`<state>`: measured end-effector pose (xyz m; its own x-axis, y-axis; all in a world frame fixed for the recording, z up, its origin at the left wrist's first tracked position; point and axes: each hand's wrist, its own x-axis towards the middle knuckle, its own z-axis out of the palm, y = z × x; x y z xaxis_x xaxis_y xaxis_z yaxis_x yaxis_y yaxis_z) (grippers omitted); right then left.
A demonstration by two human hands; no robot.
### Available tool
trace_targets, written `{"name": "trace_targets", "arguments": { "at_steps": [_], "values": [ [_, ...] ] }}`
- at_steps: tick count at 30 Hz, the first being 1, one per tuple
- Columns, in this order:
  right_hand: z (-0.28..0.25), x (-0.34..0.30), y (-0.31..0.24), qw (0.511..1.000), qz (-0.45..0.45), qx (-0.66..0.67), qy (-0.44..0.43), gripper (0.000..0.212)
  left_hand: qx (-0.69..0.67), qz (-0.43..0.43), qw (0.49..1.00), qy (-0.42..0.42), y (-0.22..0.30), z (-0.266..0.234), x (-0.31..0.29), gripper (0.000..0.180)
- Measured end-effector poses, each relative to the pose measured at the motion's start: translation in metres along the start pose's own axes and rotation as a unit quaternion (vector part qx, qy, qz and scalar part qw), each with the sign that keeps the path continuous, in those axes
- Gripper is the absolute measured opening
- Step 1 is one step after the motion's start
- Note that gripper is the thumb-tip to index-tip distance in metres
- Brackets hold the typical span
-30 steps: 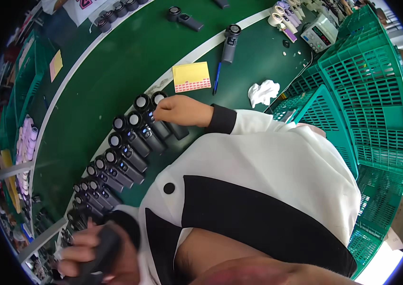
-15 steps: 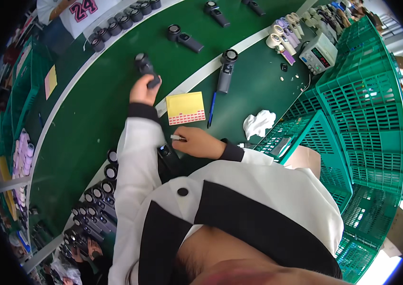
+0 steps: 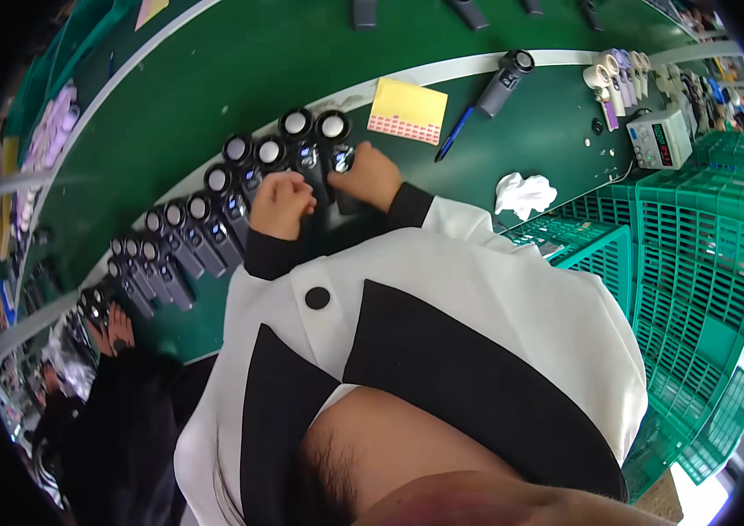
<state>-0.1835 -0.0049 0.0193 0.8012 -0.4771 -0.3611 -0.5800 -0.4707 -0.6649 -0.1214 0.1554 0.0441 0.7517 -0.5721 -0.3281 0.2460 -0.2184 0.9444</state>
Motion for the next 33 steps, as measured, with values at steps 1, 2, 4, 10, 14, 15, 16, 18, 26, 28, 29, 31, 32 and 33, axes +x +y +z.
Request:
{"name": "trace_targets", "arguments": {
  "at_steps": [1, 2, 4, 10, 14, 15, 16, 18, 26, 28, 29, 31, 32, 33],
  "values": [
    [0.005, 0.008, 0.008, 0.999, -0.015, 0.027, 0.01, 0.056, 0.116, 0.032, 0.993, -0.016, -0.014, 0.001, -0.009, 0.021],
    [0.011, 0.011, 0.016, 0.998, -0.03, 0.056, 0.02, 0.053, 0.231, 0.061, 0.971, -0.033, -0.024, 0.001, -0.018, 0.023],
    [-0.001, 0.001, 0.011, 0.964, 0.02, 0.257, -0.071, 0.047, 0.373, 0.18, 0.91, 0.0, -0.019, 0.02, -0.032, 0.028],
    [-0.028, -0.042, -0.03, 0.84, -0.195, 0.501, -0.072, 0.041, 0.15, 0.094, 0.983, 0.049, 0.037, 0.043, -0.05, 0.036],
    [-0.083, -0.052, -0.059, 0.797, -0.318, 0.514, -0.004, 0.034, 0.07, 0.167, 0.983, 0.027, 0.055, 0.035, -0.071, 0.032],
    [-0.094, -0.058, -0.062, 0.819, -0.342, 0.46, -0.027, 0.036, 0.07, 0.154, 0.986, 0.008, 0.064, 0.032, -0.08, 0.031],
    [-0.099, -0.061, -0.063, 0.834, -0.347, 0.428, -0.025, 0.036, 0.069, 0.14, 0.988, -0.011, 0.068, 0.029, -0.085, 0.03],
    [-0.102, -0.066, -0.066, 0.861, -0.356, 0.362, -0.022, 0.035, 0.109, 0.19, 0.976, 0.013, 0.061, 0.027, -0.089, 0.03],
    [-0.105, -0.076, -0.084, 0.727, -0.174, 0.621, -0.236, 0.029, 0.176, 0.311, 0.934, -0.024, 0.076, 0.024, -0.093, 0.037],
    [-0.092, -0.066, -0.086, 0.798, -0.261, 0.543, -0.024, 0.024, 0.071, 0.165, 0.984, 0.005, 0.064, 0.029, -0.091, 0.034],
    [-0.083, -0.065, -0.083, 0.82, -0.338, 0.459, 0.056, 0.024, -0.033, 0.028, 0.997, -0.07, 0.071, 0.026, -0.093, 0.033],
    [-0.072, -0.063, -0.083, 0.838, -0.412, 0.343, 0.101, 0.028, -0.13, 0.039, 0.982, -0.129, 0.067, 0.02, -0.091, 0.034],
    [-0.071, -0.066, -0.086, 0.84, -0.412, 0.346, 0.071, 0.03, -0.178, 0.045, 0.97, -0.158, 0.064, 0.016, -0.089, 0.035],
    [-0.068, -0.063, -0.088, 0.845, -0.421, 0.329, 0.033, 0.032, -0.219, 0.088, 0.95, -0.207, 0.061, 0.011, -0.084, 0.039]
  ]
}}
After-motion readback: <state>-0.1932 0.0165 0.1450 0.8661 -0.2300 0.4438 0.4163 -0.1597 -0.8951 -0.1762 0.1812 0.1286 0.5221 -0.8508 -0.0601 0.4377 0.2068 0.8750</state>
